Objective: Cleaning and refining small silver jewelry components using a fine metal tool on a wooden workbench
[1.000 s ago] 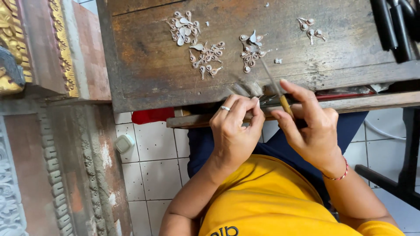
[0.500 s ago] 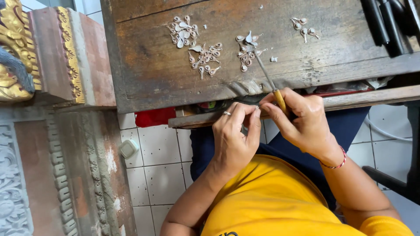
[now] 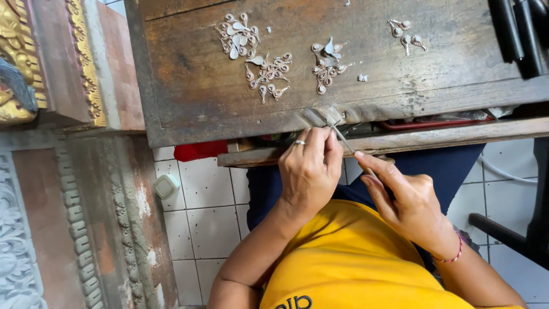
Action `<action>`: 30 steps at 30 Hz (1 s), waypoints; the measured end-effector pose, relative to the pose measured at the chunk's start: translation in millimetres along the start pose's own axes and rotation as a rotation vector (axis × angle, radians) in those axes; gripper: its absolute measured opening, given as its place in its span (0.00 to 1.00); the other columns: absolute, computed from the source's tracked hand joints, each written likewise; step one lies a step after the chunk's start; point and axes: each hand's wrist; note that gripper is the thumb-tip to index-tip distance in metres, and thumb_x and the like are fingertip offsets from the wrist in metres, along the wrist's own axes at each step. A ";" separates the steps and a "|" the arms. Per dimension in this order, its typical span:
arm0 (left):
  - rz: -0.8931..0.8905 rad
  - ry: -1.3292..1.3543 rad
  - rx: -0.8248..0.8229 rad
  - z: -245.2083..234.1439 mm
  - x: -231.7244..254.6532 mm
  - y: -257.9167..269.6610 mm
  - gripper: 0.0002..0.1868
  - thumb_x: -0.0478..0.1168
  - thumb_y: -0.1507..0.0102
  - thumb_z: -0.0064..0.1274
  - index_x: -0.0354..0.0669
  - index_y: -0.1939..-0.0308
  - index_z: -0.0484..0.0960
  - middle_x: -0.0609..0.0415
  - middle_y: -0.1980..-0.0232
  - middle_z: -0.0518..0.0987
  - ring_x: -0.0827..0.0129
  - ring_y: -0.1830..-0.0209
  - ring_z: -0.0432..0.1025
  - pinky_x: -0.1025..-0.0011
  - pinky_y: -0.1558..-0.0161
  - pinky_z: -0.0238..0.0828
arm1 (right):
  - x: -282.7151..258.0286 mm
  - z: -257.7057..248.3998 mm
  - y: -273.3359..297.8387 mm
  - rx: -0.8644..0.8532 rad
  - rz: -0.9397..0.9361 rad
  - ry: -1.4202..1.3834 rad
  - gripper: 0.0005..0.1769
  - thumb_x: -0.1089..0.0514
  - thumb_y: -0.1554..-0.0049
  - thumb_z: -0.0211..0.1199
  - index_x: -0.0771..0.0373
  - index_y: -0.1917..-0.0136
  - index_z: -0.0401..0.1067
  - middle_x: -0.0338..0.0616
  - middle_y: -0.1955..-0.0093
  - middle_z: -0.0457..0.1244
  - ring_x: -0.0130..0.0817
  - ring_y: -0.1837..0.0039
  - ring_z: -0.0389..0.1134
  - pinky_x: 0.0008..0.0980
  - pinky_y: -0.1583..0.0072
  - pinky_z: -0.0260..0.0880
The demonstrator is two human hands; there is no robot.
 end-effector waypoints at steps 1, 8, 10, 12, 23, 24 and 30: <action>-0.002 -0.001 -0.003 0.4 0.0 0.5 0.06 0.34 0.34 0.50 0.42 0.67 0.75 0.54 0.74 0.69 0.58 0.75 0.74 0.69 0.71 0.73 | -0.9 -1.2 0.3 -0.002 0.002 -0.002 0.20 0.66 0.42 0.61 0.63 0.36 0.75 0.39 0.82 0.57 0.42 0.80 0.63 0.36 0.72 0.66; 0.070 -0.092 -0.007 -1.4 2.3 -5.1 0.10 0.33 0.35 0.50 0.42 0.72 0.72 0.53 0.76 0.67 0.58 0.78 0.72 0.69 0.72 0.73 | 8.6 6.5 -15.7 -0.001 -0.068 0.141 0.15 0.65 0.41 0.61 0.58 0.41 0.79 0.40 0.77 0.63 0.43 0.75 0.66 0.38 0.69 0.67; 0.076 -0.083 -0.009 -3.1 3.6 -6.0 0.10 0.33 0.34 0.50 0.42 0.72 0.72 0.53 0.76 0.67 0.58 0.77 0.72 0.69 0.72 0.73 | 11.0 9.3 -19.0 0.024 -0.136 0.246 0.15 0.66 0.40 0.60 0.58 0.42 0.80 0.39 0.76 0.63 0.41 0.75 0.66 0.36 0.68 0.67; 0.073 -0.089 -0.005 -4.6 3.1 -7.0 0.10 0.33 0.35 0.50 0.43 0.72 0.72 0.54 0.76 0.66 0.59 0.78 0.71 0.69 0.73 0.72 | 14.5 10.9 -16.8 0.026 -0.119 0.218 0.15 0.65 0.39 0.60 0.58 0.41 0.79 0.39 0.76 0.63 0.41 0.74 0.67 0.36 0.66 0.69; 0.022 -0.042 -0.163 -16.1 9.3 -12.6 0.10 0.28 0.34 0.50 0.40 0.69 0.68 0.49 0.71 0.69 0.55 0.73 0.68 0.59 0.67 0.65 | 38.6 13.1 1.9 -0.078 -0.123 0.217 0.20 0.66 0.36 0.63 0.62 0.31 0.72 0.36 0.59 0.69 0.26 0.72 0.61 0.31 0.65 0.61; 0.015 -0.030 -0.167 -16.7 9.6 -12.8 0.10 0.28 0.34 0.50 0.40 0.68 0.69 0.49 0.71 0.70 0.54 0.73 0.69 0.58 0.67 0.65 | 39.8 17.6 -3.0 -0.006 -0.234 0.348 0.19 0.67 0.34 0.61 0.62 0.30 0.73 0.36 0.66 0.66 0.25 0.71 0.61 0.32 0.66 0.59; -0.008 -0.034 -0.176 -14.7 6.9 -11.0 0.10 0.29 0.34 0.49 0.41 0.69 0.68 0.48 0.72 0.70 0.53 0.74 0.69 0.57 0.69 0.64 | 27.5 -0.3 7.1 -0.161 -0.033 0.074 0.22 0.64 0.37 0.61 0.65 0.30 0.68 0.41 0.42 0.72 0.28 0.71 0.64 0.31 0.64 0.64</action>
Point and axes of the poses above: each hand's wrist, its own y-axis away from the middle knuckle, its own z-axis out of the palm, x = y × z
